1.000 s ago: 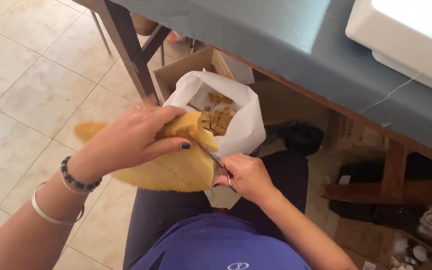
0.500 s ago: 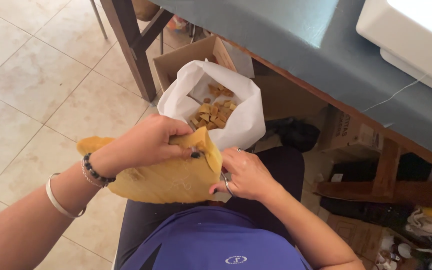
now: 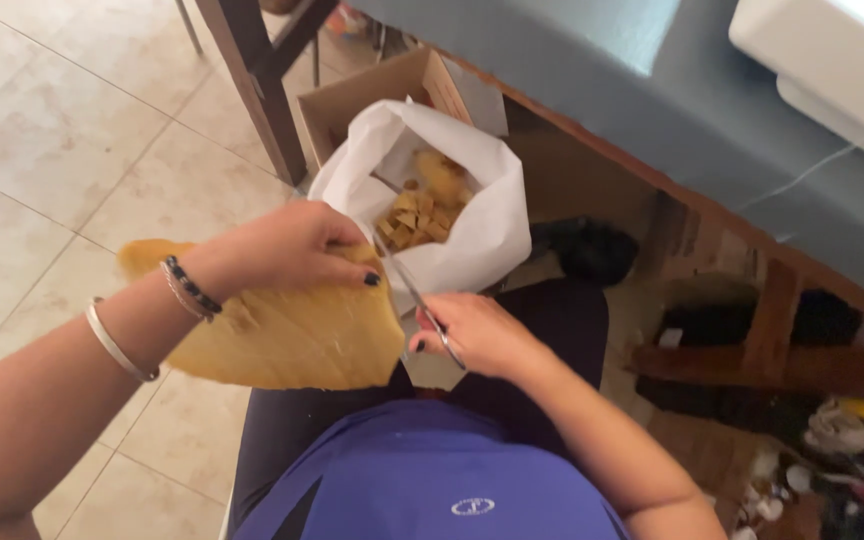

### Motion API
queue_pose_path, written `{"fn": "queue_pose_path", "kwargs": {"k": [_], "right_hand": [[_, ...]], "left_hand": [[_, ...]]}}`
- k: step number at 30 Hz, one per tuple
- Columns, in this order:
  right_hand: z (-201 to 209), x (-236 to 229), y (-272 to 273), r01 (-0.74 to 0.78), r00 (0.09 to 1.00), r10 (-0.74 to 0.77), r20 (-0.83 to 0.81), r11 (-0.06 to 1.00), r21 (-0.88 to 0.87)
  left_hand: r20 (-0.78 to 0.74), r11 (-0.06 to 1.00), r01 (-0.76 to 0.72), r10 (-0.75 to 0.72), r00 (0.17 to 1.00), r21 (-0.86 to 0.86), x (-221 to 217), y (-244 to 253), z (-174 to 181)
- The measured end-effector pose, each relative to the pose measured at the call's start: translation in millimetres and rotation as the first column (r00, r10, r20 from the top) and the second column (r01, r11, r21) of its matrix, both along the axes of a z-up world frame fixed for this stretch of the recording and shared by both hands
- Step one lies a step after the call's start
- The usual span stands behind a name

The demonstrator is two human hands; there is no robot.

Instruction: Cutting and tearing a large block of foam into small pieces and collecting them in a bag.

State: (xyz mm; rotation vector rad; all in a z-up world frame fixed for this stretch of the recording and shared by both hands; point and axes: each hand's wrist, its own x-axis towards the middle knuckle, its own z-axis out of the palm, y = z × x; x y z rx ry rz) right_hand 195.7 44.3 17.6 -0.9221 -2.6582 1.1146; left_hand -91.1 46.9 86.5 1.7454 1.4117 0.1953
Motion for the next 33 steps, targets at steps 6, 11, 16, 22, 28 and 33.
{"fn": "queue_pose_path", "kwargs": {"k": [6,11,16,22,28,33], "right_hand": [[-6.7,19.7,-0.2,0.006,0.994,-0.027,-0.110,0.982,-0.188],[-33.6,55.0,-4.6,0.162,0.935,-0.237,-0.263,0.947,-0.279],[-48.2,55.7,-10.6,0.239,0.889,-0.355,-0.290,0.899,-0.366],[-28.2,68.5,-19.3,0.324,0.916,-0.384,-0.118,0.879,-0.350],[-41.6,99.5,-27.8,0.358,0.889,-0.440,-0.128,0.841,-0.405],[-33.5,93.0,-19.4,0.348,0.907,-0.412,-0.090,0.851,-0.394]], "left_hand": [[-0.067,0.991,-0.039,0.047,0.997,0.125,-14.4,9.6,59.1],[-0.192,0.573,0.108,0.089,0.977,0.812,8.0,19.9,157.8],[-0.156,-0.271,0.172,0.082,0.984,0.947,91.7,75.5,169.8],[-0.306,-0.223,0.328,0.130,0.943,0.918,120.7,121.7,84.3],[-0.650,0.306,0.684,-0.217,0.728,0.663,81.4,131.9,-79.8],[-0.805,0.465,0.714,-0.006,0.593,0.523,63.0,178.7,-192.7]]}}
